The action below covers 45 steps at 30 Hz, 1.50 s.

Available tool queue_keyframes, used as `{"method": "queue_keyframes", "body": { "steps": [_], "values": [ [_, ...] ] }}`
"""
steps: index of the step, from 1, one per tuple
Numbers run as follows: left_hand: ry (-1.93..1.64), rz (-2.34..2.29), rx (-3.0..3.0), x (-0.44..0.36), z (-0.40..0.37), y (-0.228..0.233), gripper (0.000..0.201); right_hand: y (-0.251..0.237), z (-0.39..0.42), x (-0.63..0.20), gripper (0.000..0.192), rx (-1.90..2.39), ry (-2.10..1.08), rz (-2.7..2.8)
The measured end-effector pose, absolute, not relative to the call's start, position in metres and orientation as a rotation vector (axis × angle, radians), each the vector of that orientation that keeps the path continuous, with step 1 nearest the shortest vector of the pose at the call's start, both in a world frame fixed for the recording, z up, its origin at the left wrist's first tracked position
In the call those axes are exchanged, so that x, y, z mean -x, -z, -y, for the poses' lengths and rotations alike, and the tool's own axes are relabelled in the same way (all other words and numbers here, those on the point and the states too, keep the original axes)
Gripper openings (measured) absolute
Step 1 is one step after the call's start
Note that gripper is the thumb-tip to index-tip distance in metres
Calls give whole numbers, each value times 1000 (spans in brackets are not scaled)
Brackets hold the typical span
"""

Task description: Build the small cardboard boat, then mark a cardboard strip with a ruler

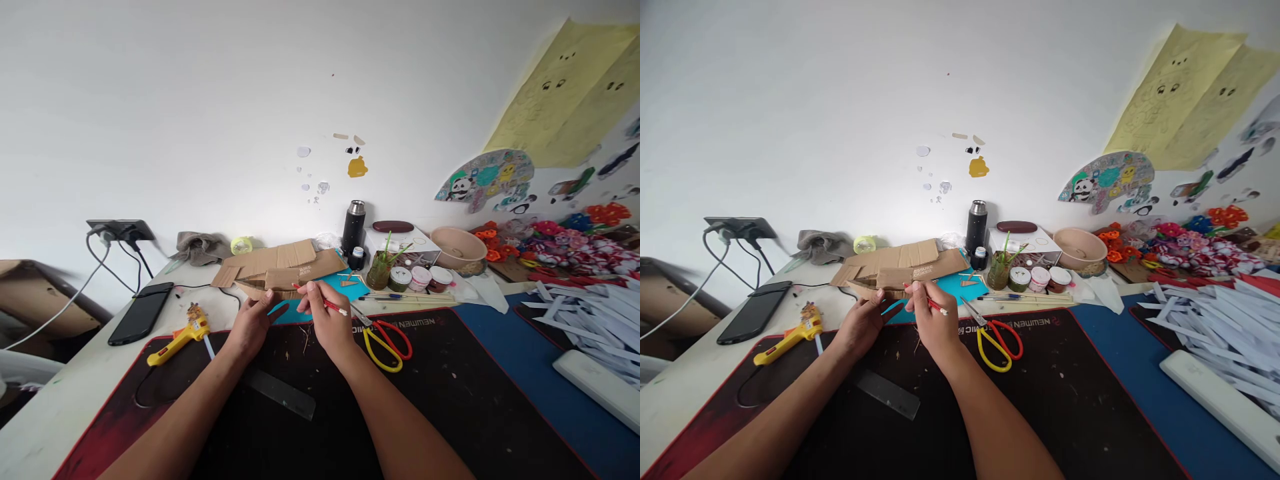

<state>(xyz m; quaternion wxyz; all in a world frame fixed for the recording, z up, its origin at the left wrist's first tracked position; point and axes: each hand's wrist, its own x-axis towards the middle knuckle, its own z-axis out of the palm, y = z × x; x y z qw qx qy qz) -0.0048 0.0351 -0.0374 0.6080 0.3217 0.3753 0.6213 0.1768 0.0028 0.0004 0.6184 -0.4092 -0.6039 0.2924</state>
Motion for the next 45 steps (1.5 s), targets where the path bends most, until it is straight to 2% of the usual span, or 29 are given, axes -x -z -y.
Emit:
{"method": "queue_keyframes", "body": {
  "steps": [45],
  "values": [
    [-1461, -857, -718, 7, -37, 41, 57, -4, 0, -177, 53, 969, -662, 1453]
  ]
}}
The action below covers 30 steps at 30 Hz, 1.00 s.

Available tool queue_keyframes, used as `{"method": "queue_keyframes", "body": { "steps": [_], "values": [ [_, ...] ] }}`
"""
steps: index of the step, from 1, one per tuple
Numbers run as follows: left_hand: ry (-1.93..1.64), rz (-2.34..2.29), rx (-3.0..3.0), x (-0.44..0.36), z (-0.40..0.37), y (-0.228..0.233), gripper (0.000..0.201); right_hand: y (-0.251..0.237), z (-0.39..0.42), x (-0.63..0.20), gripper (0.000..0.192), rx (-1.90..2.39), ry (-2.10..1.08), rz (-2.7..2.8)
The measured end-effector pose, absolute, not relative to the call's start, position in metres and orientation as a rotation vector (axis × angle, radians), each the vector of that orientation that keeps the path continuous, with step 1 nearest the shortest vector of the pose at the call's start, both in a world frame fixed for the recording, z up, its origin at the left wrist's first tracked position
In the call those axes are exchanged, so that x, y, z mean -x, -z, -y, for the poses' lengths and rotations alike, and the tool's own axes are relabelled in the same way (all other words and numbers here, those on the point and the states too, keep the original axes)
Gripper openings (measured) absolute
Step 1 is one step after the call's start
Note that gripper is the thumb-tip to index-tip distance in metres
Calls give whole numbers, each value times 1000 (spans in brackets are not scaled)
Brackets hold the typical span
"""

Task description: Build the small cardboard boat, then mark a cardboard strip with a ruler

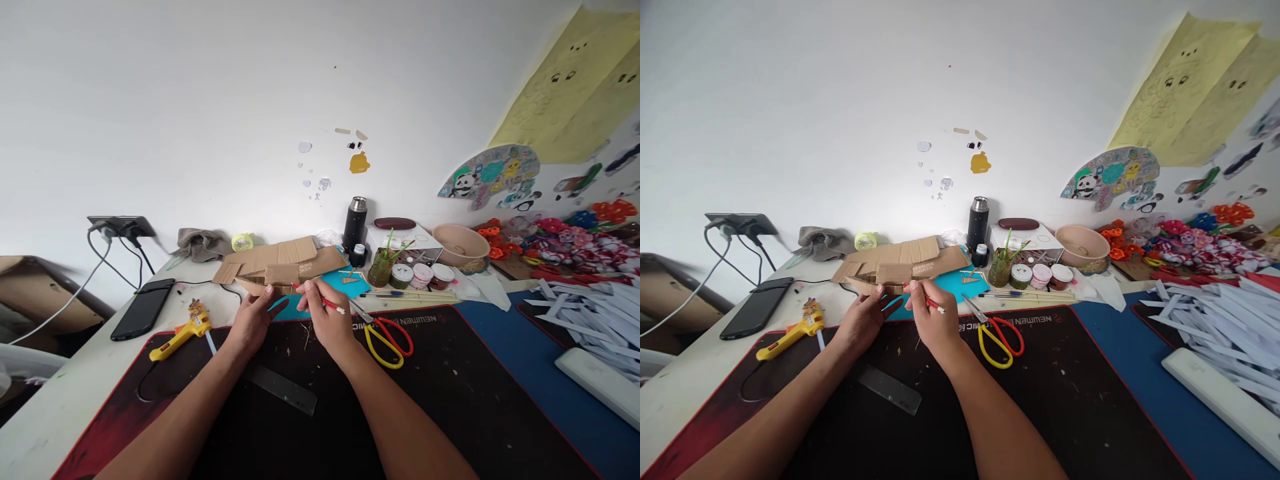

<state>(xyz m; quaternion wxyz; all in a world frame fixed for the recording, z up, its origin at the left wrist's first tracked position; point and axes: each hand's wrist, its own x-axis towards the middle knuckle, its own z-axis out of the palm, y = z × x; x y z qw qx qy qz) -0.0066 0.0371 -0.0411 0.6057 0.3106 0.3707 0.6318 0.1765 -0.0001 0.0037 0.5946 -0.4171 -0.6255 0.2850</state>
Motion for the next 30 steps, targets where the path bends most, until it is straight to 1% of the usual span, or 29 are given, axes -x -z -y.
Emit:
{"method": "queue_keyframes", "body": {
  "steps": [30],
  "values": [
    [-1456, -850, -739, 7, -36, 39, 57, -4, -1, -177, 49, 977, -639, 1477]
  ]
}}
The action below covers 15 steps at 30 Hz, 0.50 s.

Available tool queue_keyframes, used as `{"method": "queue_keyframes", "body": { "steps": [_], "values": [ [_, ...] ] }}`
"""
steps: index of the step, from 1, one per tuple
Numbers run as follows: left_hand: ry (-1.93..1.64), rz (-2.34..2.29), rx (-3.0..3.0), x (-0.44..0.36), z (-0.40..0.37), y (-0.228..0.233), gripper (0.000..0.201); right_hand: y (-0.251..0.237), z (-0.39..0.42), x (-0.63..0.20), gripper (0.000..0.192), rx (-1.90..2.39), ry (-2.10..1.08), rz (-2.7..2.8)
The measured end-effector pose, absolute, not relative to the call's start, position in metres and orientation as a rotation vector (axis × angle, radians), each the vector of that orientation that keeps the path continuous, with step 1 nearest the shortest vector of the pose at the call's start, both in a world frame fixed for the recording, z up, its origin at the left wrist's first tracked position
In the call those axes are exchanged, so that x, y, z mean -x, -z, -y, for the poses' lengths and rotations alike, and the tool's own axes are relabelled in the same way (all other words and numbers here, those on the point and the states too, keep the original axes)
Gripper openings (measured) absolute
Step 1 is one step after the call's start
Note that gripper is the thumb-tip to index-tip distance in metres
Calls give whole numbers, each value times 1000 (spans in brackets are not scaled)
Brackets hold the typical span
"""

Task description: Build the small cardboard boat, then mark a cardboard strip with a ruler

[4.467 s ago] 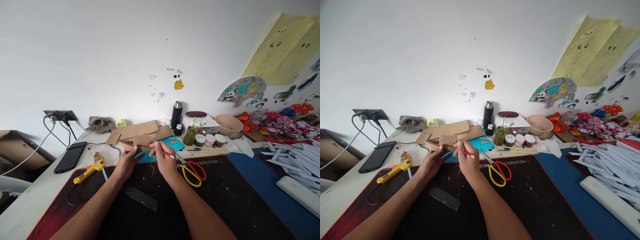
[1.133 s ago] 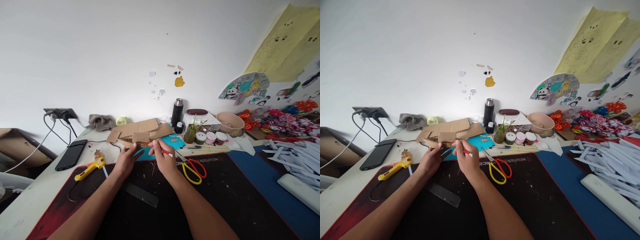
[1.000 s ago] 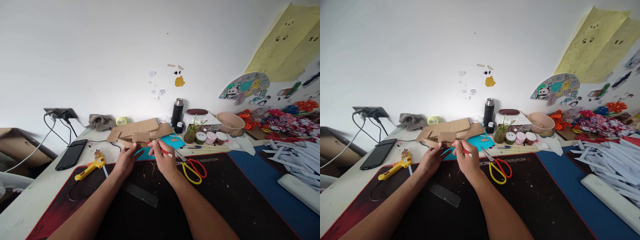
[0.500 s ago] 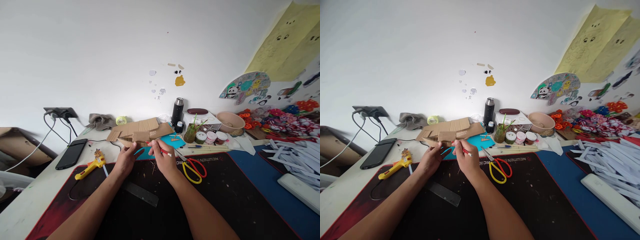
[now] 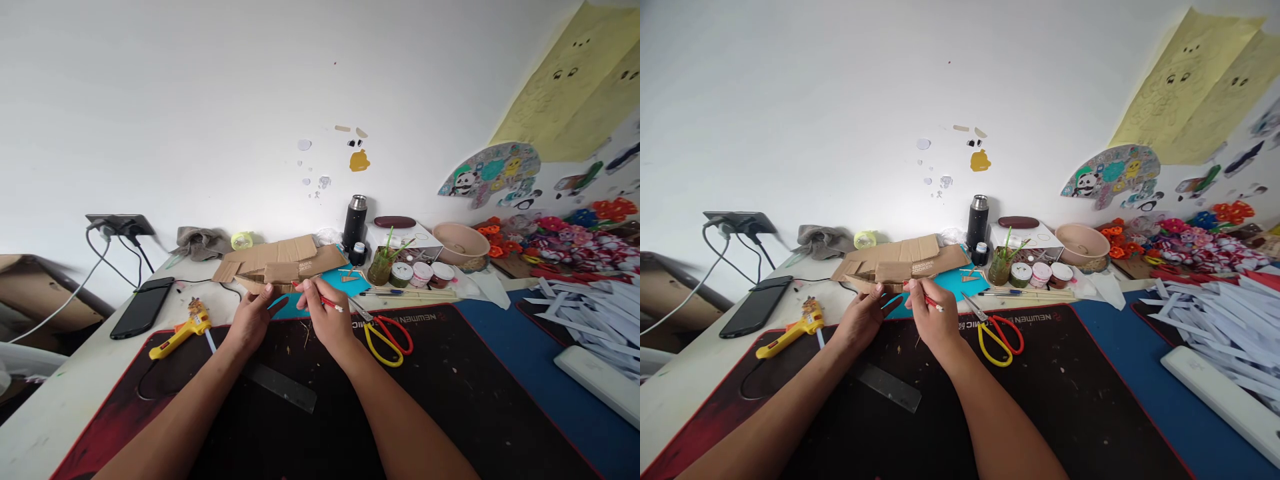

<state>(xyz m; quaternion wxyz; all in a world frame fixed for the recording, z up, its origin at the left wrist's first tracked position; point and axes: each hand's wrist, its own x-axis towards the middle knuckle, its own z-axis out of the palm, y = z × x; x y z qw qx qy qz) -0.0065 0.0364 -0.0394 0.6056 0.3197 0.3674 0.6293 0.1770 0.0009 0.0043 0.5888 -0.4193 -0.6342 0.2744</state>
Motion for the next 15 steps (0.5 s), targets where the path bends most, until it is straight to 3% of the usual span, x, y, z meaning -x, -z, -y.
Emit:
{"method": "queue_keyframes", "body": {
  "steps": [15],
  "values": [
    [-1441, -837, -737, 9, -39, 43, 59, -3, -2, -177, 49, 979, -618, 1494]
  ]
}}
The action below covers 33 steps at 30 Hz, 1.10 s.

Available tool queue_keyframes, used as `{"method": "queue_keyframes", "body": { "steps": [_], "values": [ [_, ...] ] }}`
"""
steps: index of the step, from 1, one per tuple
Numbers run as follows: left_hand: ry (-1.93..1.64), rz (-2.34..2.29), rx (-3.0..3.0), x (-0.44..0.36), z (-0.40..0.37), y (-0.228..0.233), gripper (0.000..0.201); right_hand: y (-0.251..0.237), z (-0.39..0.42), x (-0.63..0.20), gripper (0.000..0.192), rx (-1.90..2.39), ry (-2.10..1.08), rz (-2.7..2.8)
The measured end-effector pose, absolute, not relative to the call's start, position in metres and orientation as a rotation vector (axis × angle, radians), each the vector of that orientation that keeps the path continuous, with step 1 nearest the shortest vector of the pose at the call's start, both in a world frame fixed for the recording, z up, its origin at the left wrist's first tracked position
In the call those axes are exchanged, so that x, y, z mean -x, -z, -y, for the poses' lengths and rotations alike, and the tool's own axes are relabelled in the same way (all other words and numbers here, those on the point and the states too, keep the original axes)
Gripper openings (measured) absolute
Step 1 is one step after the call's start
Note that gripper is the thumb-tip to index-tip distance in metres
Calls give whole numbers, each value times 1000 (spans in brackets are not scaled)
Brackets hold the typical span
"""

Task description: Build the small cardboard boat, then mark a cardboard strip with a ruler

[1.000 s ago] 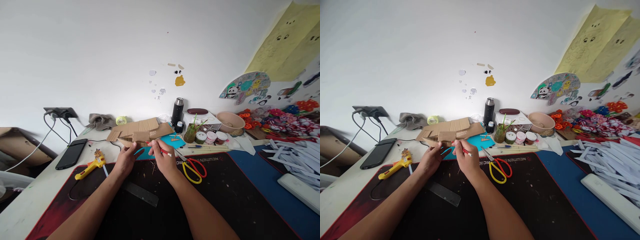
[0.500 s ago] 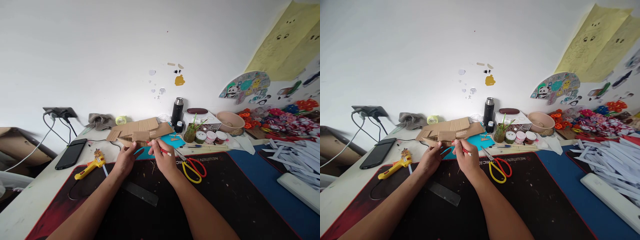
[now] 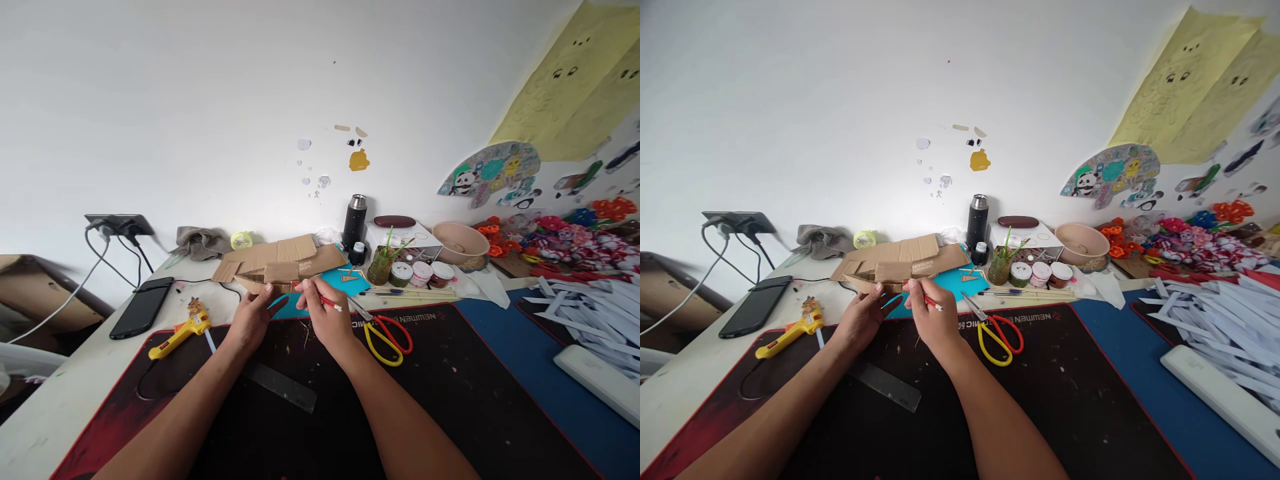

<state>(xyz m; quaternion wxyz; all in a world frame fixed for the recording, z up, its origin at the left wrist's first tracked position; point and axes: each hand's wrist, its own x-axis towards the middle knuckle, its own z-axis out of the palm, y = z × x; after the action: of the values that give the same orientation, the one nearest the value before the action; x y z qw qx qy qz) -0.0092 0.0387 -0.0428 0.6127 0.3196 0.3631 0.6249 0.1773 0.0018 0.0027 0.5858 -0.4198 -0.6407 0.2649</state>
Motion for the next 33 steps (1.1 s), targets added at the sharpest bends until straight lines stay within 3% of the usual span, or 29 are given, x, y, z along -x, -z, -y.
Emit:
{"method": "queue_keyframes", "body": {
  "steps": [33],
  "values": [
    [-1437, -826, -767, 9, -39, 45, 56, -3, -2, -178, 48, 996, -609, 1504]
  ]
}}
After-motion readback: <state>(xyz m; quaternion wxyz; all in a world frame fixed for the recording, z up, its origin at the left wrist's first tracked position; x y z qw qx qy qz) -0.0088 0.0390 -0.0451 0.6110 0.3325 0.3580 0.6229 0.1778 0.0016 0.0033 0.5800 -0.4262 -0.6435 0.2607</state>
